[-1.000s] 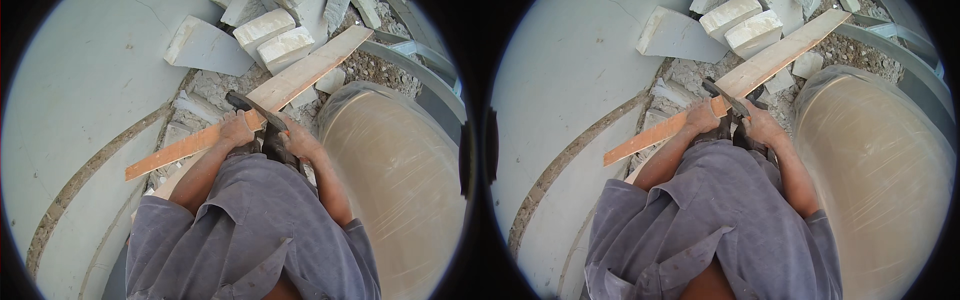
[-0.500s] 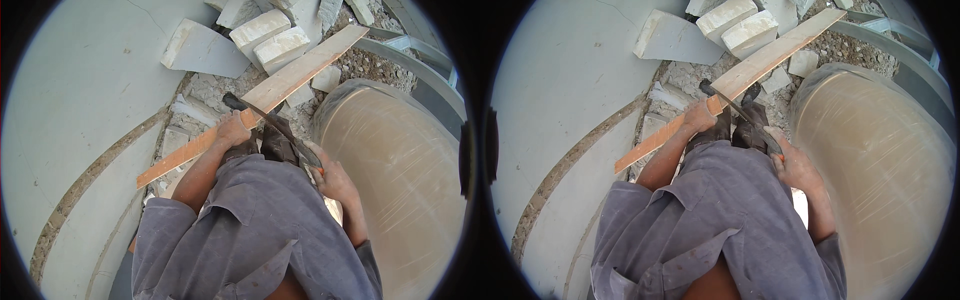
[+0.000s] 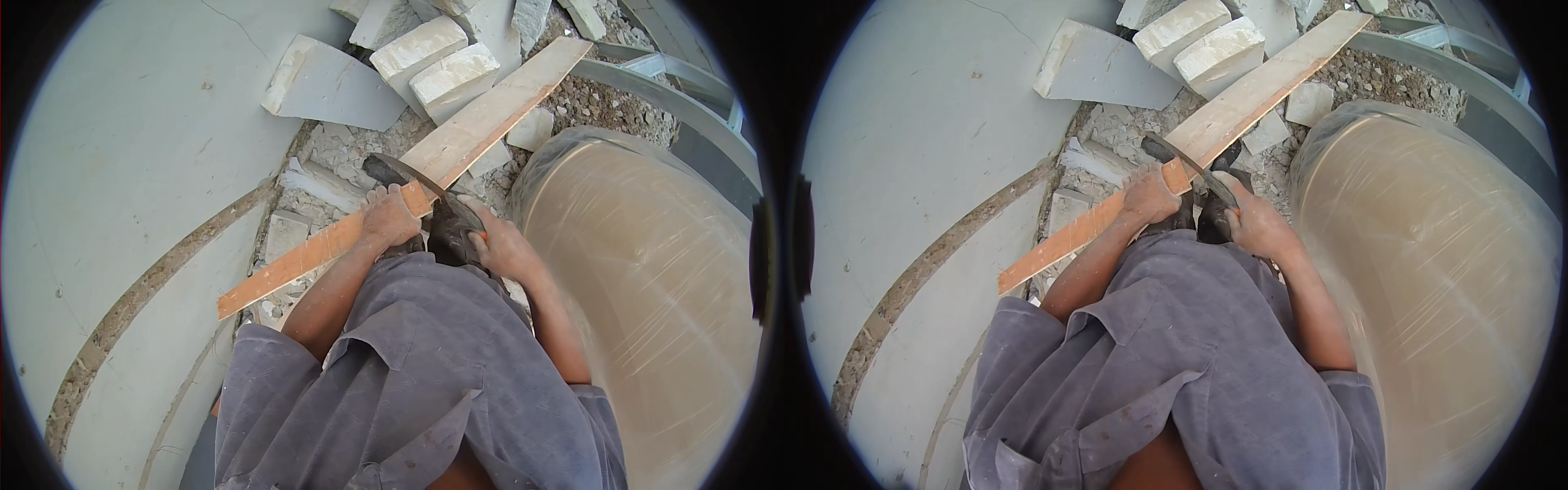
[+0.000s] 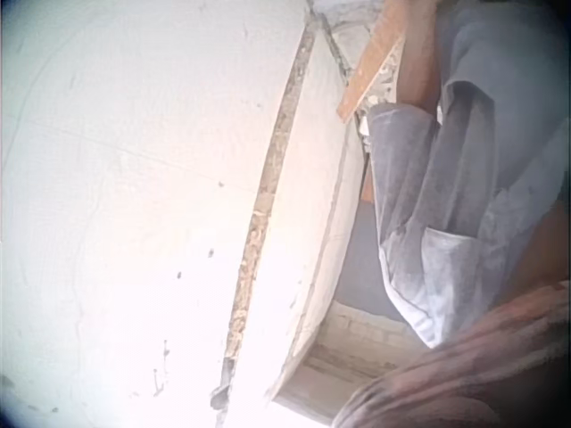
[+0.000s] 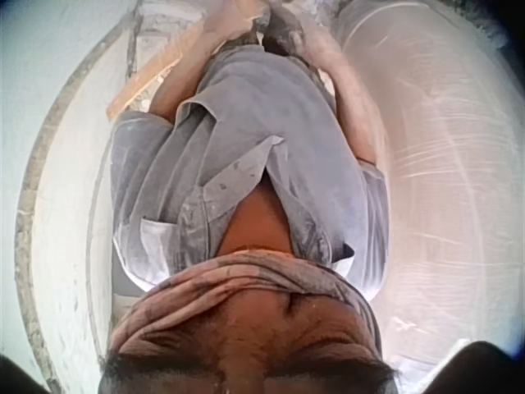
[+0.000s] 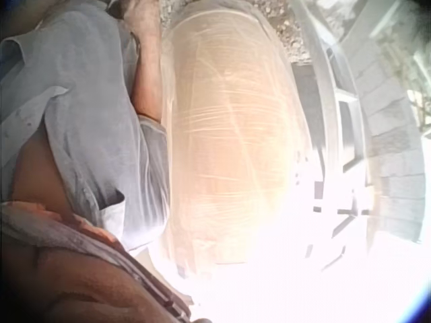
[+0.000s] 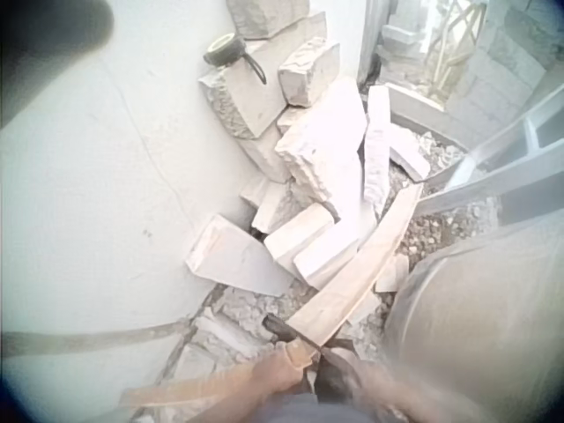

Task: Measuring and sawing a wooden plank at a construction site.

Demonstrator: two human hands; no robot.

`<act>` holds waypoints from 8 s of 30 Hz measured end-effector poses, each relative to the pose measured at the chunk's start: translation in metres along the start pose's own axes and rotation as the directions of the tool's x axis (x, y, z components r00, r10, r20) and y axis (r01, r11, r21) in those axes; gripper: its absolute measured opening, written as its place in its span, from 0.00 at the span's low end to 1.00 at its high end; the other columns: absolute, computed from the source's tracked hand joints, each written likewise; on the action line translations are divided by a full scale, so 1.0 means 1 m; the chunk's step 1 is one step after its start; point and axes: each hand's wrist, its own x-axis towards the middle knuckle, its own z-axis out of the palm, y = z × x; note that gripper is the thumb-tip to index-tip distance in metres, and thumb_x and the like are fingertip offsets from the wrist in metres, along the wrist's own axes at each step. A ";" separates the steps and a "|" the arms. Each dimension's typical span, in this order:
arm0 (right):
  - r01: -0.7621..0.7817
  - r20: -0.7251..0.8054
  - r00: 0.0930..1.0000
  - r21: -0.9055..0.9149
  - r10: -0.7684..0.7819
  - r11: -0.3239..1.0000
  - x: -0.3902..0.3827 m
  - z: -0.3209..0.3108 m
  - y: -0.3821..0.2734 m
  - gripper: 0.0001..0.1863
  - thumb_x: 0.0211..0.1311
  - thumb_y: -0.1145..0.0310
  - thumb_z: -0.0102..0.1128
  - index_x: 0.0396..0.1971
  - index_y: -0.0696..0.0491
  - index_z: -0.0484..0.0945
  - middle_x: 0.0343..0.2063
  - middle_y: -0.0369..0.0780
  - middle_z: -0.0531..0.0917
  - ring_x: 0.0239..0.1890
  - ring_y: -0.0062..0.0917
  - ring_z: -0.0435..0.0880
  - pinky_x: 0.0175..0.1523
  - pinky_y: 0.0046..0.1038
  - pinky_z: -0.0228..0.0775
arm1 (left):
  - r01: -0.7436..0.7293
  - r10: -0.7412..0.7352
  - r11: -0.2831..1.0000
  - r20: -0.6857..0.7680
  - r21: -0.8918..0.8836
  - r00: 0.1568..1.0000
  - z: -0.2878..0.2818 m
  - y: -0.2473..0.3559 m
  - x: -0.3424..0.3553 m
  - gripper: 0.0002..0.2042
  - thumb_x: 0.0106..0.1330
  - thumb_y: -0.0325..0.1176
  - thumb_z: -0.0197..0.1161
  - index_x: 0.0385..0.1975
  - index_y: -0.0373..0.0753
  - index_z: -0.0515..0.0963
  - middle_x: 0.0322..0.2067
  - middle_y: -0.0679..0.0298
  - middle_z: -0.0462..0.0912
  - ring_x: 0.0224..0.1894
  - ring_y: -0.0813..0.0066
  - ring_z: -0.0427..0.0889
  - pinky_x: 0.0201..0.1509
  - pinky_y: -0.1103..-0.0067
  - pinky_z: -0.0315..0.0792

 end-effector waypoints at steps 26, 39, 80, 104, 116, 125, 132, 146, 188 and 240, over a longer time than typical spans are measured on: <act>0.527 -0.488 0.777 0.156 -0.399 0.835 0.008 -0.024 0.009 0.24 0.57 0.70 0.59 0.54 0.59 0.69 0.28 0.44 0.80 0.31 0.26 0.78 0.42 0.28 0.70 | -0.068 0.125 0.188 -0.045 -0.980 0.991 -0.083 -0.086 0.021 0.25 0.50 0.35 0.57 0.51 0.36 0.73 0.36 0.62 0.78 0.37 0.73 0.76 0.43 0.75 0.70; 0.710 -0.459 0.680 0.218 -0.571 0.670 0.038 -0.022 -0.029 0.13 0.51 0.69 0.69 0.32 0.56 0.75 0.21 0.33 0.76 0.25 0.16 0.73 0.35 0.22 0.69 | -0.812 -0.071 0.169 -0.829 -0.559 0.555 -0.223 -0.098 -0.182 0.33 0.40 0.27 0.51 0.55 0.30 0.66 0.41 0.57 0.79 0.47 0.66 0.76 0.55 0.72 0.69; 0.787 0.772 0.496 -0.207 -0.397 0.581 0.116 0.069 -0.216 0.52 0.31 0.43 0.75 0.51 0.71 0.70 0.45 0.59 0.77 0.51 0.44 0.76 0.58 0.35 0.65 | -0.944 -0.926 -0.322 -0.185 -0.073 0.330 -0.035 -0.147 -0.172 0.23 0.59 0.44 0.63 0.50 0.42 0.64 0.32 0.63 0.70 0.34 0.70 0.73 0.41 0.66 0.73; 0.681 0.756 0.603 -0.320 -0.256 0.658 0.121 0.017 -0.164 0.44 0.26 0.55 0.80 0.47 0.63 0.72 0.41 0.44 0.79 0.46 0.32 0.75 0.55 0.32 0.63 | -0.955 -0.911 -0.295 -0.310 0.031 0.272 -0.028 -0.147 -0.170 0.23 0.53 0.33 0.56 0.51 0.39 0.64 0.32 0.58 0.72 0.34 0.64 0.74 0.42 0.61 0.74; 0.858 0.744 0.492 -0.330 -0.451 0.392 0.083 0.026 -0.158 0.38 0.34 0.59 0.71 0.45 0.66 0.69 0.37 0.54 0.79 0.44 0.45 0.78 0.49 0.37 0.68 | -0.893 -0.924 -0.311 -0.323 0.327 0.203 0.038 -0.104 -0.217 0.25 0.55 0.42 0.57 0.54 0.40 0.67 0.43 0.51 0.73 0.48 0.53 0.73 0.55 0.47 0.66; 0.863 0.915 0.342 -0.216 -0.213 0.456 0.083 0.058 -0.167 0.40 0.36 0.63 0.75 0.52 0.63 0.71 0.41 0.45 0.81 0.45 0.33 0.77 0.55 0.29 0.66 | -0.991 -0.977 -0.086 0.185 0.102 0.104 0.045 -0.111 -0.249 0.31 0.59 0.53 0.60 0.54 0.36 0.65 0.44 0.52 0.68 0.46 0.57 0.71 0.58 0.58 0.64; 0.513 0.981 0.195 -0.089 -0.014 0.854 0.098 0.096 -0.183 0.33 0.36 0.67 0.75 0.48 0.59 0.75 0.41 0.37 0.80 0.44 0.23 0.75 0.54 0.25 0.65 | -0.853 -0.902 -0.401 -0.308 0.333 0.303 0.104 -0.128 -0.200 0.25 0.64 0.50 0.57 0.55 0.40 0.66 0.45 0.59 0.74 0.50 0.62 0.74 0.56 0.62 0.67; 0.732 0.877 0.474 -0.343 -0.078 0.589 0.039 0.213 -0.278 0.20 0.39 0.72 0.73 0.34 0.56 0.72 0.27 0.31 0.73 0.31 0.20 0.70 0.41 0.27 0.67 | -0.915 -0.939 -0.010 0.311 0.403 0.147 0.192 -0.234 -0.345 0.18 0.70 0.42 0.52 0.56 0.41 0.66 0.51 0.61 0.74 0.54 0.60 0.74 0.60 0.57 0.66; 0.541 0.581 -0.738 0.814 0.345 -0.212 -0.196 0.472 -0.558 0.16 0.46 0.79 0.57 0.39 0.59 0.78 0.22 0.49 0.78 0.26 0.43 0.80 0.33 0.32 0.73 | -0.711 -0.500 0.066 0.593 -0.701 -0.631 0.150 -0.130 -0.478 0.18 0.61 0.35 0.61 0.50 0.35 0.73 0.42 0.59 0.80 0.45 0.70 0.78 0.53 0.75 0.69; 0.760 0.707 -0.370 0.603 0.603 -0.240 -0.233 0.492 -0.308 0.15 0.43 0.71 0.70 0.29 0.58 0.73 0.23 0.41 0.78 0.26 0.27 0.77 0.37 0.30 0.69 | -0.164 -0.136 0.983 0.931 0.084 -0.340 0.162 0.021 -0.406 0.23 0.68 0.46 0.55 0.58 0.41 0.63 0.54 0.60 0.71 0.60 0.61 0.69 0.65 0.57 0.60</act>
